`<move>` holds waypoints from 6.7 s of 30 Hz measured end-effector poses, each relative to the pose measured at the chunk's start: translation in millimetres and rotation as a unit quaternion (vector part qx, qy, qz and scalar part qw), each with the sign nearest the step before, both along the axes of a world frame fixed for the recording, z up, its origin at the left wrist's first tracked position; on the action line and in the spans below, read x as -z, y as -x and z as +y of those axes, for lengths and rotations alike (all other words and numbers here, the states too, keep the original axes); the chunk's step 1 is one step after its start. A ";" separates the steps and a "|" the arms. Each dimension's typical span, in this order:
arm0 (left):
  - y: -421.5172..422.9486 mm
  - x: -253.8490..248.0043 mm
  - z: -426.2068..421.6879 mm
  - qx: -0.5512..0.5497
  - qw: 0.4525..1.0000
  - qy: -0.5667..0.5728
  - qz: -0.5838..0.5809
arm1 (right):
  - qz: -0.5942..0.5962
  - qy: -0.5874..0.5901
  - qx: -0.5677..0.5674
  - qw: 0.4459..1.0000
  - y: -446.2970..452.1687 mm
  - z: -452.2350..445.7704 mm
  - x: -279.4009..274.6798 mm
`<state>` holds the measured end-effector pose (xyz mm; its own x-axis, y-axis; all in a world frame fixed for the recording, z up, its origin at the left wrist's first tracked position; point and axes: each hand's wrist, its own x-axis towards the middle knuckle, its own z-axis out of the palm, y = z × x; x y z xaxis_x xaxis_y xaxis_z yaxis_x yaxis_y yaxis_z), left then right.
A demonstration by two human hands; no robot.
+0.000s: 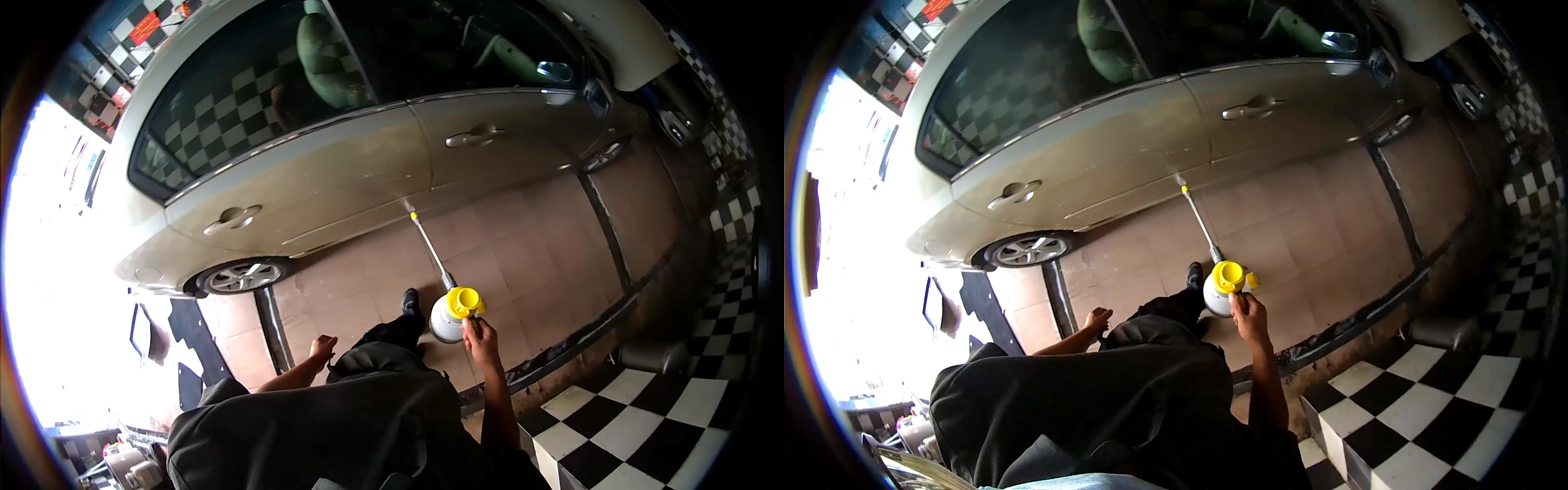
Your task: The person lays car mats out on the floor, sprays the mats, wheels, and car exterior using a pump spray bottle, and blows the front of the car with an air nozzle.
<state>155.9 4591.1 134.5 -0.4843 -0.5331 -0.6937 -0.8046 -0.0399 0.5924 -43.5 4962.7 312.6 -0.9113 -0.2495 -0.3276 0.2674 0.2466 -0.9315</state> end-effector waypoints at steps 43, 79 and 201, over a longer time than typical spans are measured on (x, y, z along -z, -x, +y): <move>152.8 -51.2 340.6 -0.269 0.962 -0.012 -0.041 | -0.095 -0.119 0.113 0.982 418.7 381.1 213.1; -77.2 48.2 393.7 -0.557 0.821 -0.116 0.053 | -0.281 0.026 0.199 0.939 281.4 235.6 154.0; -43.9 146.8 469.6 -0.425 0.895 -0.117 -0.064 | -0.307 -0.077 -0.203 0.926 229.5 28.0 529.3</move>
